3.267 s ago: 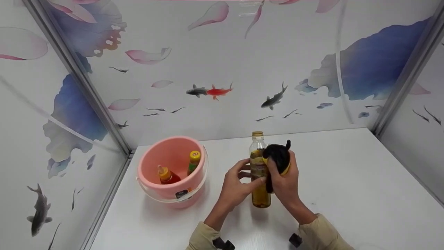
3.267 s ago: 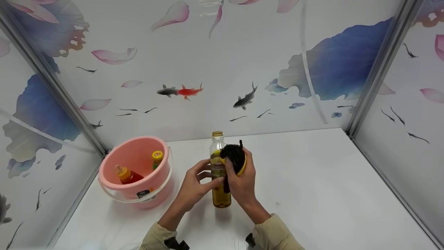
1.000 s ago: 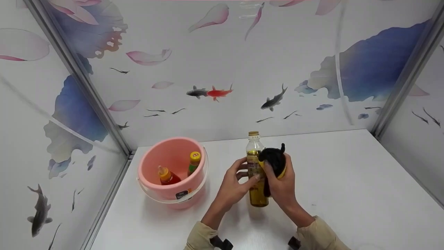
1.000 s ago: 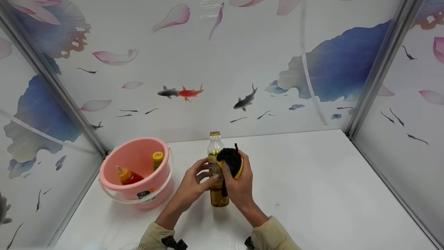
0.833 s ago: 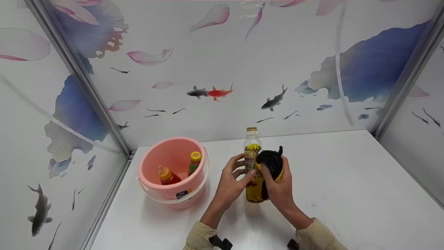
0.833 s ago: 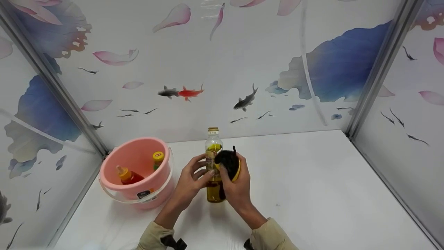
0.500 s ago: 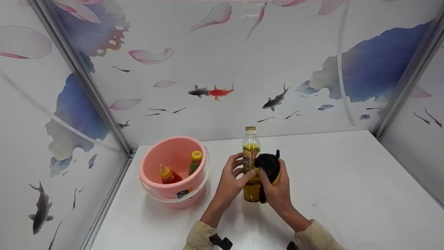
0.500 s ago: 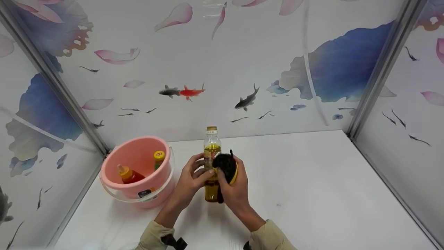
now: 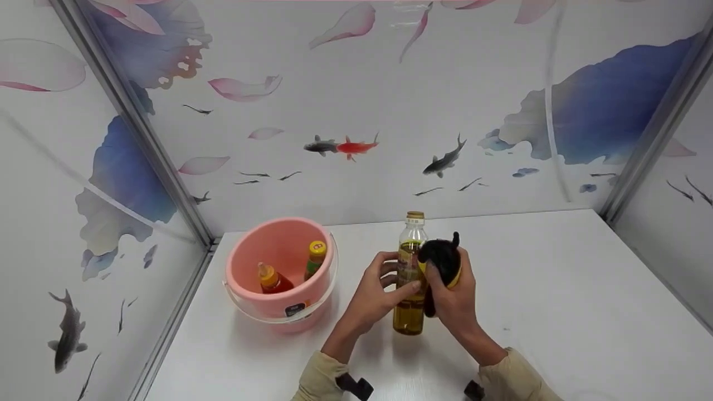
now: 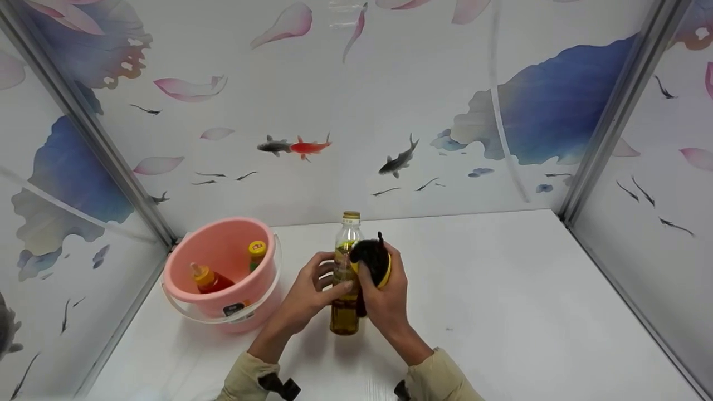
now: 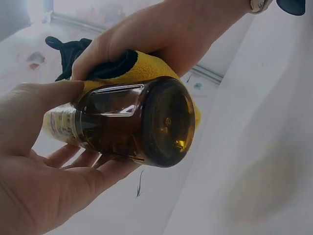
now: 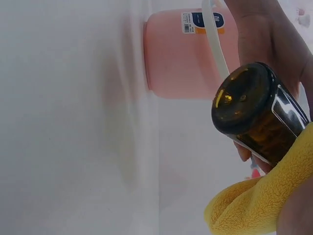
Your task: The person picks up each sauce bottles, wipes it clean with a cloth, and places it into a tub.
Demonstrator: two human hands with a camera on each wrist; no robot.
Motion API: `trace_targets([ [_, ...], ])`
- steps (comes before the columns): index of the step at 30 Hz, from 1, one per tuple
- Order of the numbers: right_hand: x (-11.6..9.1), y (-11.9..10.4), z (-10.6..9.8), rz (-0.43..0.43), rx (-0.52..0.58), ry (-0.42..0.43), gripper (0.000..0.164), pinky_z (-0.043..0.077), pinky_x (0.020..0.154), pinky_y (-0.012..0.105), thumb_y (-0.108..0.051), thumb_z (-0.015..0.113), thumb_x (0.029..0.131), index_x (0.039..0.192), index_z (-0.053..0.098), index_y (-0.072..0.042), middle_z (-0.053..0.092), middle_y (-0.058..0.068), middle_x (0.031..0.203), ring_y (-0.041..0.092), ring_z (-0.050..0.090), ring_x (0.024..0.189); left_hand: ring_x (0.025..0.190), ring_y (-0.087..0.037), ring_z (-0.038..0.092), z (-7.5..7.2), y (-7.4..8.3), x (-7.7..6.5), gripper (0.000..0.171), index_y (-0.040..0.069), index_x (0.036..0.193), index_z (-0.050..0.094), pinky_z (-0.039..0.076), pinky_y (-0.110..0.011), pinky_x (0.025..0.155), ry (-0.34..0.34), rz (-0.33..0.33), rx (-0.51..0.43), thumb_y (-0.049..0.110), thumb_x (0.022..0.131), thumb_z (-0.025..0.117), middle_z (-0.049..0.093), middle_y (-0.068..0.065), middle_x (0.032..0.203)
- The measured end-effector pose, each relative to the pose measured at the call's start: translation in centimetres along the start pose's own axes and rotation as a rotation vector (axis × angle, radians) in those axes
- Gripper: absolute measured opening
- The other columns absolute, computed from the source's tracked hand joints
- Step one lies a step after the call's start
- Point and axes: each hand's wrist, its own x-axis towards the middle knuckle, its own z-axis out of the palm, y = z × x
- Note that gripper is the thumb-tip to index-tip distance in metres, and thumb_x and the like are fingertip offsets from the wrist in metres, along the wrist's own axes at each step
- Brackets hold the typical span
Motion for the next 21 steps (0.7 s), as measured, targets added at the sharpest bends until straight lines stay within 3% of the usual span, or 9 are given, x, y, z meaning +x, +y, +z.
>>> trace_targets([
  [3, 0.2, -0.1, -0.2, 0.008, 0.0, 0.019, 0.044, 0.06, 0.091, 0.023, -0.006, 0.071, 0.104, 0.144, 0.053, -0.005, 0.066, 0.001, 0.128, 0.021, 0.066, 0.11, 0.13, -0.026, 0.069, 0.0, 0.0, -0.1, 0.068, 0.018, 0.154, 0.048, 0.059, -0.047, 0.109, -0.025, -0.004, 0.017, 0.033, 0.098, 0.082, 0.067, -0.008, 0.142],
  [6, 0.2, -0.3, -0.2, 0.01, 0.016, 0.023, 0.044, 0.06, 0.092, 0.023, -0.006, 0.07, 0.104, 0.145, 0.052, -0.005, 0.065, 0.002, 0.129, 0.021, 0.065, 0.111, 0.13, -0.027, 0.07, 0.1, 0.1, -0.1, 0.068, 0.02, 0.155, 0.049, 0.059, -0.048, 0.109, -0.007, 0.011, 0.046, 0.033, 0.097, 0.083, 0.067, -0.007, 0.143],
  [14, -0.5, 0.1, 0.4, -0.002, 0.016, -0.018, 0.045, 0.061, 0.095, 0.024, -0.005, 0.072, 0.103, 0.143, 0.053, -0.004, 0.067, 0.003, 0.13, 0.019, 0.068, 0.113, 0.129, -0.025, 0.069, -0.1, 0.8, 0.0, 0.07, 0.017, 0.152, 0.05, 0.056, -0.041, 0.113, 0.176, 0.124, 0.102, 0.028, 0.093, 0.088, 0.065, -0.007, 0.146],
  [21, -0.6, 0.5, -0.1, -0.03, 0.022, -0.032, 0.042, 0.062, 0.09, 0.024, -0.003, 0.074, 0.101, 0.14, 0.057, -0.005, 0.069, 0.006, 0.13, 0.019, 0.069, 0.107, 0.125, -0.028, 0.07, -1.6, 2.9, -0.5, 0.074, 0.018, 0.152, 0.048, 0.061, -0.05, 0.105, 0.295, 0.2, 0.065, 0.026, 0.091, 0.09, 0.062, -0.01, 0.146],
])
